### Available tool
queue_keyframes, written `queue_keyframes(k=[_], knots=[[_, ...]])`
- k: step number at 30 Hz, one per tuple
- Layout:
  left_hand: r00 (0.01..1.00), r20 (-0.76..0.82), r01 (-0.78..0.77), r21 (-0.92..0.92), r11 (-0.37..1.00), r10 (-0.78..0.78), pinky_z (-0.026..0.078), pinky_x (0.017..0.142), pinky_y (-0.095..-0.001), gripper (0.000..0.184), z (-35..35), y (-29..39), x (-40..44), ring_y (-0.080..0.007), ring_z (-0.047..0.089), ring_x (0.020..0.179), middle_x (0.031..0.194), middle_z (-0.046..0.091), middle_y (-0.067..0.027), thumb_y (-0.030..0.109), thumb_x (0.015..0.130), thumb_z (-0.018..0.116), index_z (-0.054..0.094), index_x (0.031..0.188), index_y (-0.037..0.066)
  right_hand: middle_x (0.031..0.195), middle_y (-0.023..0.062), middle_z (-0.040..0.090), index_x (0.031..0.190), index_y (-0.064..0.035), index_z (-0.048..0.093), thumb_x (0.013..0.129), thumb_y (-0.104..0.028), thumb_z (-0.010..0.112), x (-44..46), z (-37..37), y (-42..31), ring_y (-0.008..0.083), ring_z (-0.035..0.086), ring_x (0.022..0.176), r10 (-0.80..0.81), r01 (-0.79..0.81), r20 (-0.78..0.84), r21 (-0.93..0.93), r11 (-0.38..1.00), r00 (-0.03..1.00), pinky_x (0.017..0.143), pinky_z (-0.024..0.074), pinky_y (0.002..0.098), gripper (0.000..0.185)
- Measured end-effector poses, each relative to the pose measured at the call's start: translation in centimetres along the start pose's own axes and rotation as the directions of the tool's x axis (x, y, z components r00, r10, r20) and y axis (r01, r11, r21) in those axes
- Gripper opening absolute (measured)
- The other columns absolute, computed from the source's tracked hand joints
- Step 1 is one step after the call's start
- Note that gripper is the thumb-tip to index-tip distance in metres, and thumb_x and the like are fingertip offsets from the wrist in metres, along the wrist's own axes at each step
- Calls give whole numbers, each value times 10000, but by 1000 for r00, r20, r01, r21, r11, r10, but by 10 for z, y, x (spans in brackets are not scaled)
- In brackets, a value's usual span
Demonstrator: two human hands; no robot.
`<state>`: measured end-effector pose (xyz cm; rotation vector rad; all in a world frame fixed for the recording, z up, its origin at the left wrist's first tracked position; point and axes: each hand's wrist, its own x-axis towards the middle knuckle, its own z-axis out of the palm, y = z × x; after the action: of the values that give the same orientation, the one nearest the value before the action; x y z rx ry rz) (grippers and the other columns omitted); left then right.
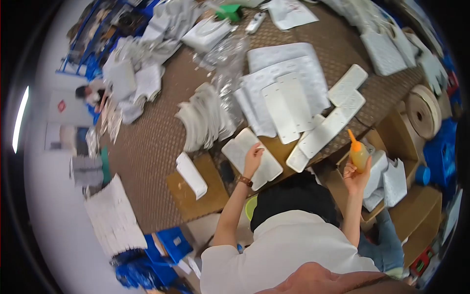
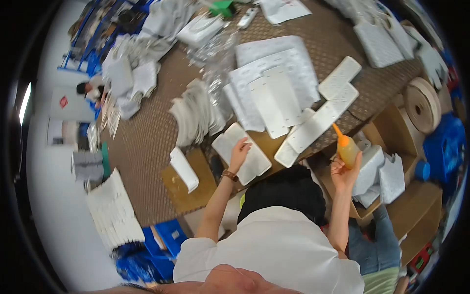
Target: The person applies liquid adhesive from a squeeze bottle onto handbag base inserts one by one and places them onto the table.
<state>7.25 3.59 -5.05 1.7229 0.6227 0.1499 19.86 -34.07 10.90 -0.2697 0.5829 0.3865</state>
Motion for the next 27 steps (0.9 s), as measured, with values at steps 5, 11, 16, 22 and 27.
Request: queue_keyframes(k=[5, 11, 16, 22, 27], knots=[[824, -494, 265, -96, 959, -277, 496, 695, -287, 335, -143, -45, -78, -173, 606, 756, 891, 650, -68, 80, 863, 572, 541, 1194, 35, 941, 135, 574, 1174, 61, 494, 852, -410, 639, 31, 6, 19, 112, 431, 596, 155, -154, 16, -77, 985, 988, 522, 378, 203, 589], [373, -916, 652, 149, 743, -145, 462, 815, -405, 560, -226, -99, -126, -301, 552, 974, 1067, 575, -130, 222, 769, 678, 473, 1274, 92, 986, 160, 592, 1171, 45, 505, 860, -411, 628, 49, 51, 74, 107, 425, 596, 245, -230, 35, -231, 945, 969, 518, 371, 200, 565], [194, -912, 812, -57, 581, -360, 405, 905, -507, 780, -251, -102, -120, -410, 442, 1139, 1260, 471, -146, 360, 699, 741, 374, 1347, 129, 975, 166, 604, 1165, 34, 518, 861, -406, 630, 52, 81, 119, 104, 433, 603, 357, -315, 125, -268, 910, 926, 519, 368, 195, 546], [278, -840, 903, 63, 425, -465, 388, 948, -472, 810, -259, -105, -116, -408, 469, 1133, 1284, 467, -178, 373, 681, 752, 374, 1346, 108, 928, 127, 591, 1180, 2, 514, 884, -436, 584, 51, 100, 155, 99, 431, 560, 339, -313, 25, -332, 890, 940, 483, 369, 188, 533], [357, -845, 802, 58, 595, -398, 447, 890, -457, 809, -267, -85, -128, -345, 543, 1070, 1182, 560, -170, 287, 661, 787, 386, 1335, 84, 881, 99, 581, 1152, -11, 527, 882, -458, 578, 46, 109, 167, 90, 454, 554, 333, -307, 2, -386, 870, 943, 473, 379, 184, 524]])
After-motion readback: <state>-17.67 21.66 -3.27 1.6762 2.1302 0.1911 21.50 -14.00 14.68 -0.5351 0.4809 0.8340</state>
